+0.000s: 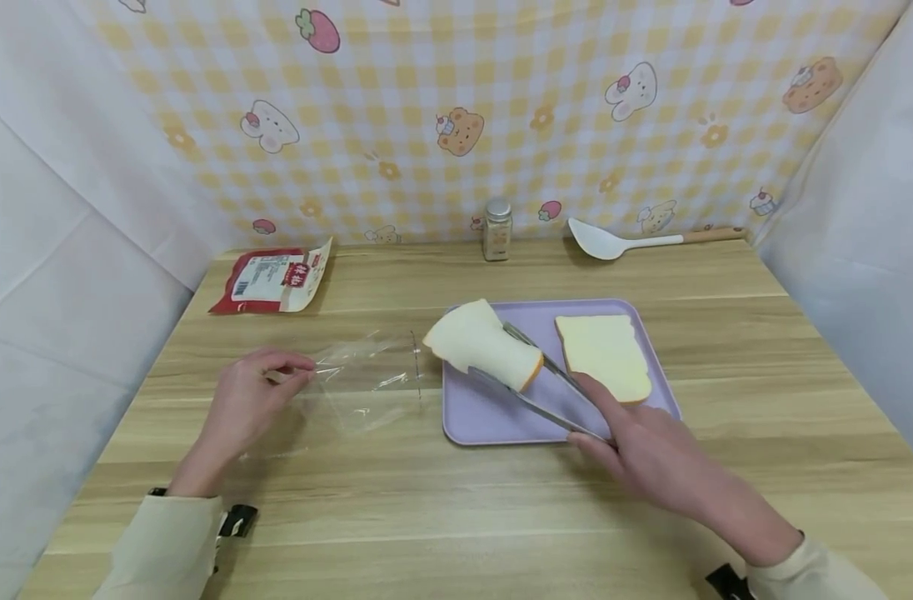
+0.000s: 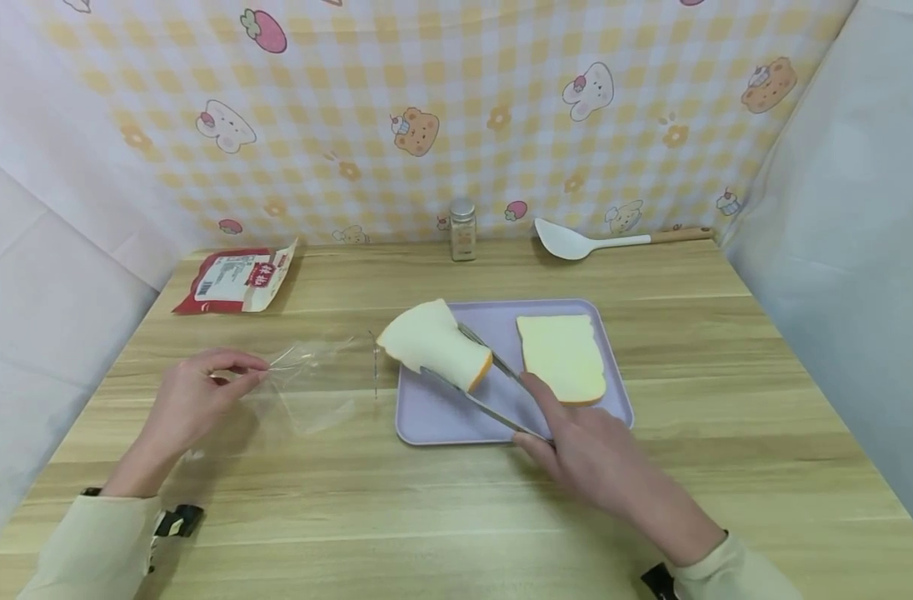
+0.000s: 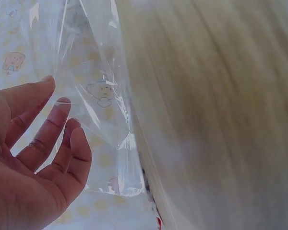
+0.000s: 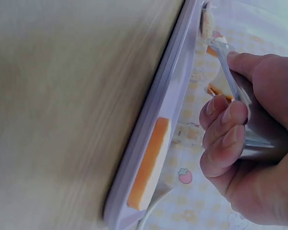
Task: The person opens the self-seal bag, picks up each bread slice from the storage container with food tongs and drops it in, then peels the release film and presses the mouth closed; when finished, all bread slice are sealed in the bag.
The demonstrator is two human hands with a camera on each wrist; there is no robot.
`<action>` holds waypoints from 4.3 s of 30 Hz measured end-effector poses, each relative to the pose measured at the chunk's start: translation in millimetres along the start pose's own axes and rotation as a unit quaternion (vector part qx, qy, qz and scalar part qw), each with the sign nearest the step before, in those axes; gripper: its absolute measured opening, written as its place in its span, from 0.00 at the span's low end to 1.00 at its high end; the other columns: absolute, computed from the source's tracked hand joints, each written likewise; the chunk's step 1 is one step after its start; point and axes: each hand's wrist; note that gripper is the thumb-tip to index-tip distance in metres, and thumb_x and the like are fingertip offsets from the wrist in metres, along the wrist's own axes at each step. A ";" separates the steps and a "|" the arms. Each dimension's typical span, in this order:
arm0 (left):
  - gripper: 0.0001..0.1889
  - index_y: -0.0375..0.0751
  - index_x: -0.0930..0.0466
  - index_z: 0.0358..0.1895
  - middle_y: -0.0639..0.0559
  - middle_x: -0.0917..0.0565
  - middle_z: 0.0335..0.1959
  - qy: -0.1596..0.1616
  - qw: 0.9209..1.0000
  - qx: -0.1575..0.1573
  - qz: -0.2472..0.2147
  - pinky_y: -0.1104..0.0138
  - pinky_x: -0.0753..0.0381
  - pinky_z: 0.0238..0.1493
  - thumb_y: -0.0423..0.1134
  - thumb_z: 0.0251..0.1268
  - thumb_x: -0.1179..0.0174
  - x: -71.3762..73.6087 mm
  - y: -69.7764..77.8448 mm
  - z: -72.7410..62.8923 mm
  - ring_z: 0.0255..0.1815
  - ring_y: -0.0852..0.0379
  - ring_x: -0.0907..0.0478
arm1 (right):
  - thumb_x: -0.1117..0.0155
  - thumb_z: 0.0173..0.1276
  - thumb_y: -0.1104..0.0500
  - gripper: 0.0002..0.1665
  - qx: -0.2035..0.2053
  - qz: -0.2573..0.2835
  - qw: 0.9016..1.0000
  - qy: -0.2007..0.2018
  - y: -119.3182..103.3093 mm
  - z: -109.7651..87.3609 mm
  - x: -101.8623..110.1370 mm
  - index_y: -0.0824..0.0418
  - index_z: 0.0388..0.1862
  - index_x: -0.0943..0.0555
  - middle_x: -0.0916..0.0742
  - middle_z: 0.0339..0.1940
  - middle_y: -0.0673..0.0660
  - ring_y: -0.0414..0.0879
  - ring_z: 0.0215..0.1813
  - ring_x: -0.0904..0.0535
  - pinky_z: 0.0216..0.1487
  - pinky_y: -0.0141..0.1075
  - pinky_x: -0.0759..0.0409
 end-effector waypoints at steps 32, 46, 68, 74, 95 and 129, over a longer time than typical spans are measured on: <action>0.07 0.39 0.09 0.48 0.38 0.10 0.52 -0.003 1.000 -0.003 -0.003 0.78 0.21 0.39 0.32 0.72 0.32 -1.4 -3.8 3.5 0.47 0.45 0.13 | 0.27 0.71 0.42 0.40 0.093 -0.037 0.994 -0.038 -10.1 14.9 3.9 0.47 0.77 0.31 0.27 0.20 0.41 0.33 0.19 0.34 0.25 0.38 0.26; 0.08 0.40 0.09 0.49 0.37 0.11 0.53 -0.009 1.000 0.000 0.011 0.72 0.20 0.36 0.32 0.72 0.32 -0.3 -1.9 6.7 0.42 0.46 0.14 | 0.38 0.78 0.38 0.38 0.101 0.006 0.988 -0.119 -12.0 29.1 15.9 0.47 0.81 0.35 0.34 0.13 0.41 0.34 0.16 0.39 0.21 0.32 0.36; 0.06 0.41 0.10 0.46 0.40 0.11 0.50 -0.025 0.998 -0.052 0.008 0.70 0.18 0.45 0.30 0.74 0.35 2.3 -5.2 7.7 0.46 0.46 0.15 | 0.41 0.80 0.37 0.37 0.112 0.056 0.977 -0.175 -2.9 48.5 16.7 0.52 0.79 0.32 0.32 0.14 0.39 0.31 0.20 0.37 0.27 0.30 0.31; 0.06 0.39 0.10 0.47 0.40 0.11 0.50 -0.032 0.998 -0.046 0.012 0.55 0.13 0.50 0.31 0.75 0.36 2.6 -4.1 11.1 0.47 0.45 0.15 | 0.41 0.80 0.36 0.38 0.111 0.041 0.978 -0.174 -9.0 50.8 22.4 0.52 0.79 0.33 0.30 0.16 0.41 0.33 0.21 0.35 0.26 0.32 0.30; 0.06 0.36 0.13 0.47 0.37 0.12 0.50 -0.004 1.000 -0.020 -0.012 0.45 0.13 0.52 0.31 0.75 0.38 0.5 2.0 7.4 0.52 0.38 0.13 | 0.43 0.81 0.37 0.37 0.132 0.091 0.965 -0.209 -13.3 60.6 20.1 0.50 0.81 0.35 0.32 0.14 0.40 0.32 0.18 0.37 0.26 0.31 0.31; 0.12 0.40 0.13 0.54 0.44 0.10 0.53 -0.040 0.996 -0.082 0.012 0.42 0.19 0.58 0.41 0.76 0.35 -3.7 1.3 4.7 0.56 0.42 0.15 | 0.42 0.81 0.37 0.37 0.112 0.119 0.966 -0.198 -10.3 54.5 13.0 0.54 0.79 0.33 0.30 0.13 0.37 0.30 0.19 0.36 0.31 0.30 0.29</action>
Point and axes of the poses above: each hand's wrist, its own z-axis towards the middle knuckle, its own x-axis out of the back of the hand, y = z × x
